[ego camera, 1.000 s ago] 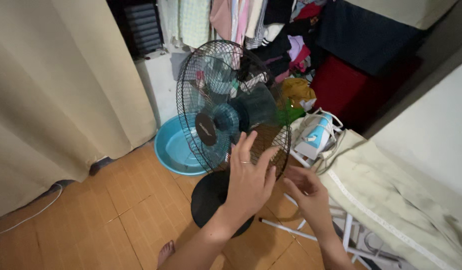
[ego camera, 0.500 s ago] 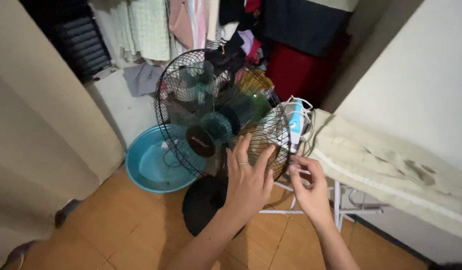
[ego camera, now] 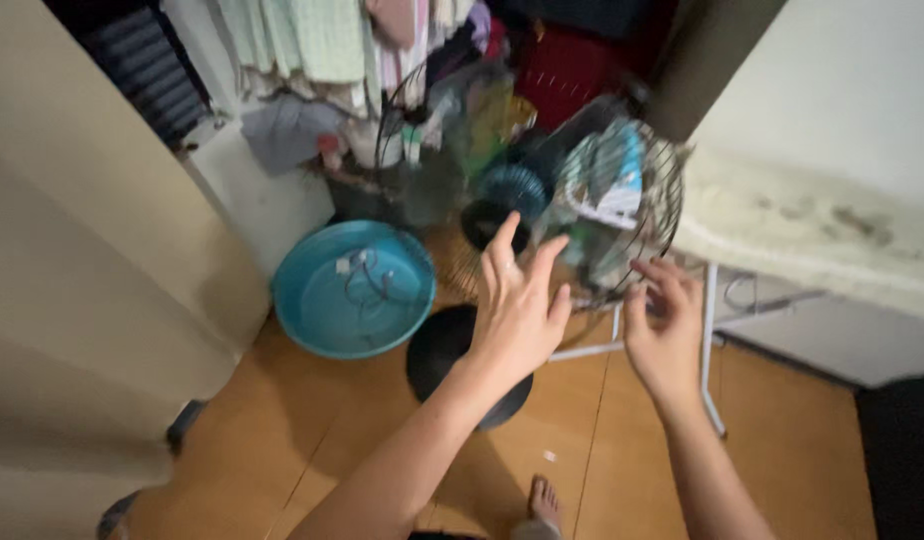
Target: The person assembles a standing fan by attaching the front wire cage to the fan body. They align the cage, secure it with a central knob, and tighten the fastener by hand.
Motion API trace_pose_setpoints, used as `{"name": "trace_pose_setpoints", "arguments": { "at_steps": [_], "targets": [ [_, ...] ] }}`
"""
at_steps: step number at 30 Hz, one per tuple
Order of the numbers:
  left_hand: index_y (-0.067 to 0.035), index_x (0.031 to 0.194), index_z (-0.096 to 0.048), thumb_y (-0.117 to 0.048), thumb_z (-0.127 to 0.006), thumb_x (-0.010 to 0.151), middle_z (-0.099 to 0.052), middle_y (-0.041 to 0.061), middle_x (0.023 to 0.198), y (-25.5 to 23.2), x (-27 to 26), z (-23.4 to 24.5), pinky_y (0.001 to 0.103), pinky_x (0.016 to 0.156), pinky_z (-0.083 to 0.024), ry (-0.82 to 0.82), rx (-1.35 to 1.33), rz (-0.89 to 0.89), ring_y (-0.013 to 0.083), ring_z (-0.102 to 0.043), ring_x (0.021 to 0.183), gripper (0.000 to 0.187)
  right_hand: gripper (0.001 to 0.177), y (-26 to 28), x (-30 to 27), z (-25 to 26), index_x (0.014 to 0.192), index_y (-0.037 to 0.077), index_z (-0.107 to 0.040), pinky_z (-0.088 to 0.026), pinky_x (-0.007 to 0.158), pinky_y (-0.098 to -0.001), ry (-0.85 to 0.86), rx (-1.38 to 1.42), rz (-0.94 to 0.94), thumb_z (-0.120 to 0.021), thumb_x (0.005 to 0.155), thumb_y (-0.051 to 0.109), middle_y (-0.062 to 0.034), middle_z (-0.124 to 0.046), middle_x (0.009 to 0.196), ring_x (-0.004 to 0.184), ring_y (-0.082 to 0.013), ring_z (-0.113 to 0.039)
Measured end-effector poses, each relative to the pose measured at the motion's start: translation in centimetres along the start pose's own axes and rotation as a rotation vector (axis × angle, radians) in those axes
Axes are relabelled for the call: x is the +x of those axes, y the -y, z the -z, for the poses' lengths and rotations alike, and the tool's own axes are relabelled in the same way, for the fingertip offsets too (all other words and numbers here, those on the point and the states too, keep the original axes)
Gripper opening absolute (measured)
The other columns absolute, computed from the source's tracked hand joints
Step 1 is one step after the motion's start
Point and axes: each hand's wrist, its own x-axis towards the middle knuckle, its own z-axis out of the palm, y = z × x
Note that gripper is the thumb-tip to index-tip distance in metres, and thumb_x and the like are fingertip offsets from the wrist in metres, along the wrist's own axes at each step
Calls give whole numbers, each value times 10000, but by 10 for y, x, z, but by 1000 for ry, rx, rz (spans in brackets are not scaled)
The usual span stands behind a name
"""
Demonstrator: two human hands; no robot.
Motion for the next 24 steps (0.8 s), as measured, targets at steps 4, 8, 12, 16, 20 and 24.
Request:
{"name": "trace_pose_setpoints", "arguments": {
  "at_steps": [4, 8, 12, 16, 20, 24],
  "targets": [
    [-64, 1423, -517, -128, -711, 908, -195, 344, 1570, 8, -10, 14, 611, 1116, -346, 54, -25, 19, 558, -338, 1346, 554, 223, 11, -13, -3, 1251, 39, -677, -576, 981, -332, 12, -11, 3, -619, 1039, 76, -191, -528, 1396, 1274, -284, -589],
    [-68, 1413, -520, -124, -717, 886, -205, 354, 1561, 7, -14, 18, 615, 1130, -338, 39, -34, 10, 561, -335, 1358, 566, 220, 26, -15, 0, 1248, 31, -677, -580, 985, -327, 40, -31, -26, -612, 1042, 69, -189, -521, 1404, 1261, -279, -604],
    [-75, 1421, -515, -122, -712, 889, -204, 355, 1573, 4, -17, 23, 611, 1144, -343, 28, -43, 33, 560, -341, 1366, 569, 235, 34, -4, 0, 1263, 46, -669, -577, 951, -320, 51, -5, -95, -606, 1041, 86, -165, -532, 1396, 1195, -242, -631],
    [-75, 1420, -519, -115, -725, 885, -208, 355, 1569, 2, -16, 33, 614, 1143, -335, 40, -63, 27, 576, -313, 1391, 574, 237, 43, -6, 2, 1263, 31, -669, -576, 987, -329, 37, -27, -8, -604, 1037, 61, -178, -512, 1391, 1277, -259, -583],
    [-81, 1418, -520, -131, -722, 908, -217, 353, 1559, 4, -21, 48, 606, 1142, -354, 48, -72, 42, 578, -303, 1408, 551, 190, 57, -6, 1, 1255, 30, -665, -574, 991, -332, 24, 34, -48, -601, 1081, 73, -162, -518, 1372, 1250, -250, -593],
    [-91, 1395, -537, -133, -725, 904, -229, 352, 1537, 14, -7, 64, 609, 1121, -366, 52, -129, -3, 590, -310, 1397, 528, 209, 83, 4, -2, 1264, 32, -660, -561, 998, -329, -18, 25, -9, -584, 1076, 82, -142, -543, 1379, 1254, -222, -599]
  ]
}}
